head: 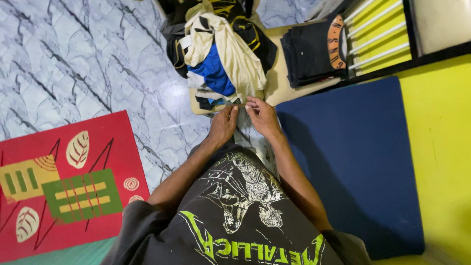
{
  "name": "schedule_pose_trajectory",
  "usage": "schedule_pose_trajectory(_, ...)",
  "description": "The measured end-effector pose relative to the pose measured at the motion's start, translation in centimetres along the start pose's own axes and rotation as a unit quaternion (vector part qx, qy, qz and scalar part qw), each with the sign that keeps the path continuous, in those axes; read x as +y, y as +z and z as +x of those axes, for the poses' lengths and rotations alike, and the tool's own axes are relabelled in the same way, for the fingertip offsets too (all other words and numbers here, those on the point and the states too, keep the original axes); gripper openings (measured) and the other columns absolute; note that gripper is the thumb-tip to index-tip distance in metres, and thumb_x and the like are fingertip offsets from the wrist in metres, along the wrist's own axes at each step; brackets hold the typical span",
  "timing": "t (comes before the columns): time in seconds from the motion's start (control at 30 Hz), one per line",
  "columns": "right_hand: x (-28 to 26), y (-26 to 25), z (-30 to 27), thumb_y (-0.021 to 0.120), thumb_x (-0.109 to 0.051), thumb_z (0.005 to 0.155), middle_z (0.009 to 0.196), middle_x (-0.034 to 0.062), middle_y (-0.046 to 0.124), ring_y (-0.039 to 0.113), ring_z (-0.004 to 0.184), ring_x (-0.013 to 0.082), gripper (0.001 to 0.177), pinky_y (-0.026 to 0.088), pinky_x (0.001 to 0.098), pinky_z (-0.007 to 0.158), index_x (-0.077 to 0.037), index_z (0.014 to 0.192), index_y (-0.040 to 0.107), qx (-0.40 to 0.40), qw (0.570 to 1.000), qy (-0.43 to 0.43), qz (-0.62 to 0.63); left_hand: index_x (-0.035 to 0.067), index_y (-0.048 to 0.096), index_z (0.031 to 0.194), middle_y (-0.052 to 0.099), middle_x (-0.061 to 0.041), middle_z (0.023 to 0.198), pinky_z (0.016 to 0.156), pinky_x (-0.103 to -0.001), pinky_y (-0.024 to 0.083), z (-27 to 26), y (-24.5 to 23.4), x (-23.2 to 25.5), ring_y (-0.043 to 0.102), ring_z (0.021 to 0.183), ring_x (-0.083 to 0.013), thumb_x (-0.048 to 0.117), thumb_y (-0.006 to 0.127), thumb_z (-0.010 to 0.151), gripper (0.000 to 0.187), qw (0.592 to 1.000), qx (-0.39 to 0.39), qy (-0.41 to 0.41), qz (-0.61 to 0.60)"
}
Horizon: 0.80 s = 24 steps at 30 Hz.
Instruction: The person folds a black t-shirt and then a cream-colored t-shirt on a blue mat. They smooth each garment, fold the sides and bottom, and place the finished folds on a nearby shelf.
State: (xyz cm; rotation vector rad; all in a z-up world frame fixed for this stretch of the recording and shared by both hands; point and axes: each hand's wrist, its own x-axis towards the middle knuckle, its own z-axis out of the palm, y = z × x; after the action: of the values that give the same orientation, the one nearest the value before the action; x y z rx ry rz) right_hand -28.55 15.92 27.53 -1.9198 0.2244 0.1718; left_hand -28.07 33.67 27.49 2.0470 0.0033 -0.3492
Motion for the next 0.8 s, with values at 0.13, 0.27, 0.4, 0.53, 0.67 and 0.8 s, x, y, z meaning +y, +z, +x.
schedule_pose_trajectory(0.13,0.5,1.7,0.6,0.068,-0.018,0.097,0.113,0.0154,0.076,0.075,0.098,0.0209,0.038,0.06,0.0314,0.084,-0.001,0.131,0.064,-0.02,1.0,-0.002,0.014,-0.002,0.068,0.122,0.075,-0.021,0.1,0.078,-0.042,0.057,1.4,0.5,-5.0,0.074,0.086,-0.0321,0.036,0.054,0.107,0.043,0.998,0.048,0.001,-0.028)
schedule_pose_trajectory(0.27,0.4,2.3,2.2,0.069,-0.018,0.096,0.112,0.0152,0.076,0.075,0.096,0.0209,0.038,0.06,0.0308,0.084,-0.001,0.13,0.065,-0.029,1.0,0.01,0.001,-0.001,0.064,0.129,0.074,-0.016,0.095,0.065,-0.033,0.054,4.5,1.3,-9.4,0.065,0.073,-0.021,0.042,0.053,0.106,0.05,0.976,0.0,-0.112,-0.188)
schedule_pose_trajectory(0.4,-0.1,3.1,4.7,0.069,-0.018,0.097,0.116,0.015,0.075,0.074,0.102,0.0212,0.038,0.059,0.0314,0.087,-0.001,0.131,0.064,-0.047,0.999,0.014,-0.018,-0.001,0.057,0.133,0.072,-0.013,0.099,0.059,-0.031,0.054,7.7,0.9,-12.4,0.067,0.069,-0.0193,0.046,0.054,0.103,0.055,0.936,0.014,-0.186,-0.298)
schedule_pose_trajectory(0.53,-0.9,3.8,7.6,0.068,-0.018,0.097,0.117,0.0147,0.075,0.074,0.102,0.0217,0.039,0.059,0.0321,0.088,0.0,0.132,0.063,-0.065,0.998,0.018,-0.001,0.006,0.049,0.141,0.07,-0.014,0.109,0.058,-0.032,0.055,12.0,-0.1,-14.8,0.07,0.071,-0.0205,0.048,0.053,0.099,0.06,0.914,0.026,-0.238,-0.328)
schedule_pose_trajectory(0.67,-1.4,4.7,9.8,0.068,-0.018,0.096,0.117,0.014,0.075,0.073,0.099,0.0208,0.041,0.059,0.0312,0.086,-0.002,0.133,0.062,-0.081,0.995,0.047,-0.031,0.003,0.048,0.14,0.063,-0.014,0.125,0.057,-0.034,0.054,17.0,-0.8,-17.8,0.07,0.074,-0.024,0.051,0.056,0.097,0.064,0.873,0.043,-0.305,-0.377)
schedule_pose_trajectory(0.8,-1.8,5.1,11.0,0.066,-0.016,0.097,0.115,0.0137,0.076,0.074,0.1,0.0198,0.039,0.059,0.0307,0.087,-0.002,0.134,0.062,-0.081,0.996,0.029,0.0,-0.001,0.046,0.14,0.057,-0.016,0.122,0.057,-0.04,0.058,21.9,-2.2,-20.2,0.07,0.075,-0.0286,0.052,0.062,0.098,0.069,0.797,0.101,-0.378,-0.461)
